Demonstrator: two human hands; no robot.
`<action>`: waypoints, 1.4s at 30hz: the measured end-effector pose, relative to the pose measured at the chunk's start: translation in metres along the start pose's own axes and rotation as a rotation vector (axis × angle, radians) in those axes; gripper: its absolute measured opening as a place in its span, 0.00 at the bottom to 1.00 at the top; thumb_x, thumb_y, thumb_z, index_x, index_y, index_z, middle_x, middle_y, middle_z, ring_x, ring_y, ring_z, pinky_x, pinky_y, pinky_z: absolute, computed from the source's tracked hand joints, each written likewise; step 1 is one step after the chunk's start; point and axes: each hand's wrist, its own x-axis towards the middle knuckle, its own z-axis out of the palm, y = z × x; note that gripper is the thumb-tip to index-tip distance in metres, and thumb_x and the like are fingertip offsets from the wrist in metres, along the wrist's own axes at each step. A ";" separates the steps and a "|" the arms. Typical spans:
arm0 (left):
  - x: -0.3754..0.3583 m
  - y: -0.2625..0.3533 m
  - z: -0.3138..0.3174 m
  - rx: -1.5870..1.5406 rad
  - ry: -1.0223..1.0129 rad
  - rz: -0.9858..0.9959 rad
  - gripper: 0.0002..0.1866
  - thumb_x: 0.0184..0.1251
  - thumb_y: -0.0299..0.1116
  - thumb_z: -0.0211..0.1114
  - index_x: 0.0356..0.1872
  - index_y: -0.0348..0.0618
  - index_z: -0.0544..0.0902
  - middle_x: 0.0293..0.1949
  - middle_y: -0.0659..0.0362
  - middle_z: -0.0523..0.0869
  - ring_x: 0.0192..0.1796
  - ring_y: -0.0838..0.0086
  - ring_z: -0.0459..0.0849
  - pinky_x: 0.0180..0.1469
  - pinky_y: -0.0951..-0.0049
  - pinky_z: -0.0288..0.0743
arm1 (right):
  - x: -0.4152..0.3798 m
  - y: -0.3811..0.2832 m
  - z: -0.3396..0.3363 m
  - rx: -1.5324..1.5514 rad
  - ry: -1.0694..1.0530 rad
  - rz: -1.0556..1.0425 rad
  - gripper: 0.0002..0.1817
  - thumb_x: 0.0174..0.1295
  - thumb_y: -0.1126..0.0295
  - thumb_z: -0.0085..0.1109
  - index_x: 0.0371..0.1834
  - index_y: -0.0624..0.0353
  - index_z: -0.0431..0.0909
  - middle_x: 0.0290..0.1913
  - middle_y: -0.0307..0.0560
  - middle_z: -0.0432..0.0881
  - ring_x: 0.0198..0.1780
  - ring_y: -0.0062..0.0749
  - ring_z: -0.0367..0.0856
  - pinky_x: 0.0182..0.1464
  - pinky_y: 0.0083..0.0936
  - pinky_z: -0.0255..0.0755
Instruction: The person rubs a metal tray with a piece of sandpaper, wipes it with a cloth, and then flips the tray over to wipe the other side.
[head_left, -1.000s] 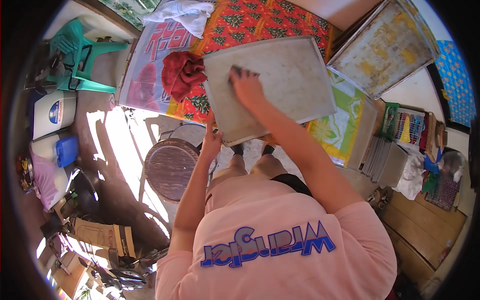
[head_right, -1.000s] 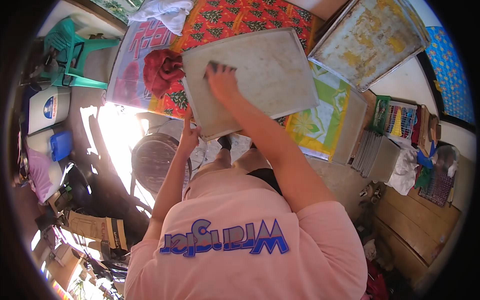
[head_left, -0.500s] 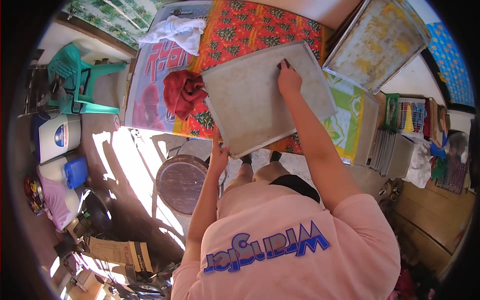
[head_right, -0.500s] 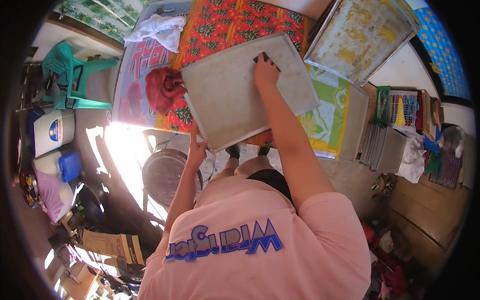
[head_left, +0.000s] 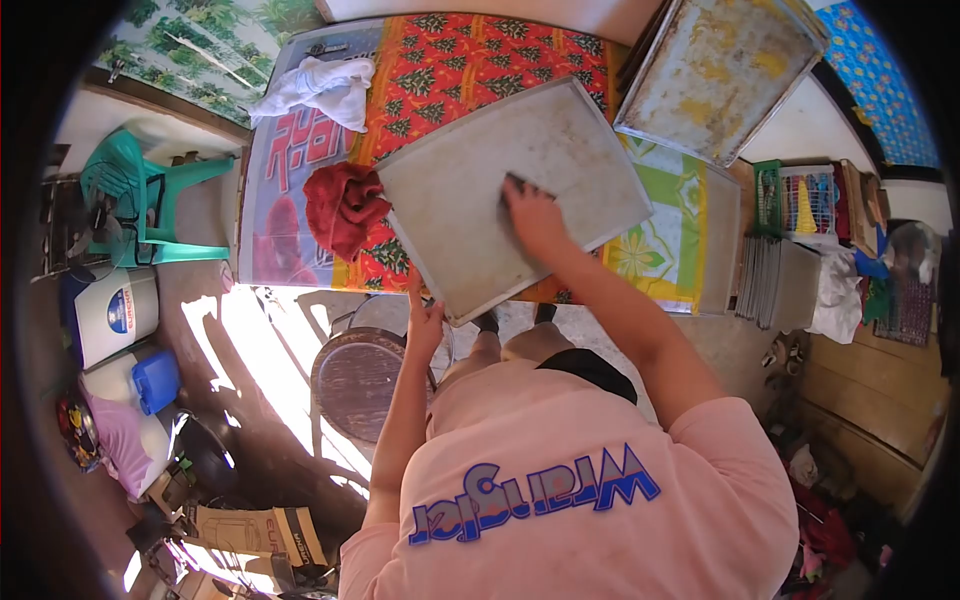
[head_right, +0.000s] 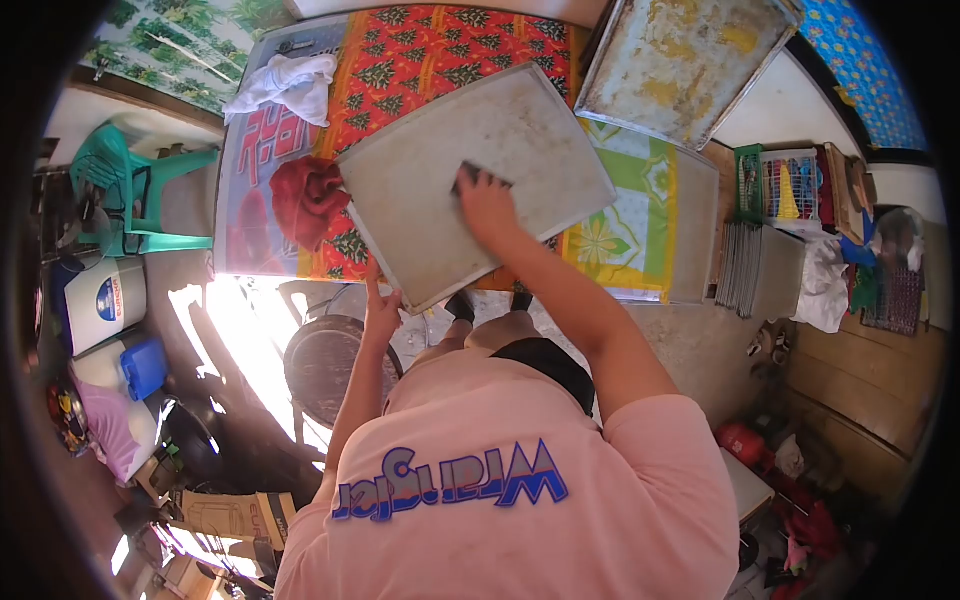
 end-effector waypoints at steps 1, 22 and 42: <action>0.000 0.000 0.000 0.000 -0.002 0.000 0.43 0.64 0.13 0.51 0.77 0.52 0.45 0.71 0.56 0.63 0.33 0.79 0.77 0.34 0.76 0.75 | -0.002 0.004 0.006 0.001 0.035 -0.010 0.22 0.64 0.71 0.45 0.63 0.51 0.70 0.44 0.59 0.81 0.44 0.50 0.83 0.40 0.46 0.79; -0.002 -0.001 0.000 -0.013 0.006 -0.050 0.42 0.66 0.15 0.51 0.78 0.54 0.45 0.68 0.59 0.67 0.32 0.82 0.74 0.35 0.78 0.73 | -0.043 0.025 -0.021 0.226 -0.144 -0.078 0.22 0.59 0.71 0.51 0.59 0.57 0.69 0.42 0.59 0.79 0.43 0.51 0.81 0.41 0.47 0.76; 0.003 -0.005 -0.008 -0.037 -0.038 -0.027 0.43 0.66 0.15 0.51 0.78 0.56 0.45 0.75 0.58 0.58 0.41 0.79 0.75 0.40 0.77 0.73 | -0.061 -0.014 -0.048 0.372 -0.300 -0.641 0.29 0.57 0.68 0.55 0.66 0.46 0.68 0.64 0.56 0.72 0.64 0.56 0.69 0.66 0.50 0.62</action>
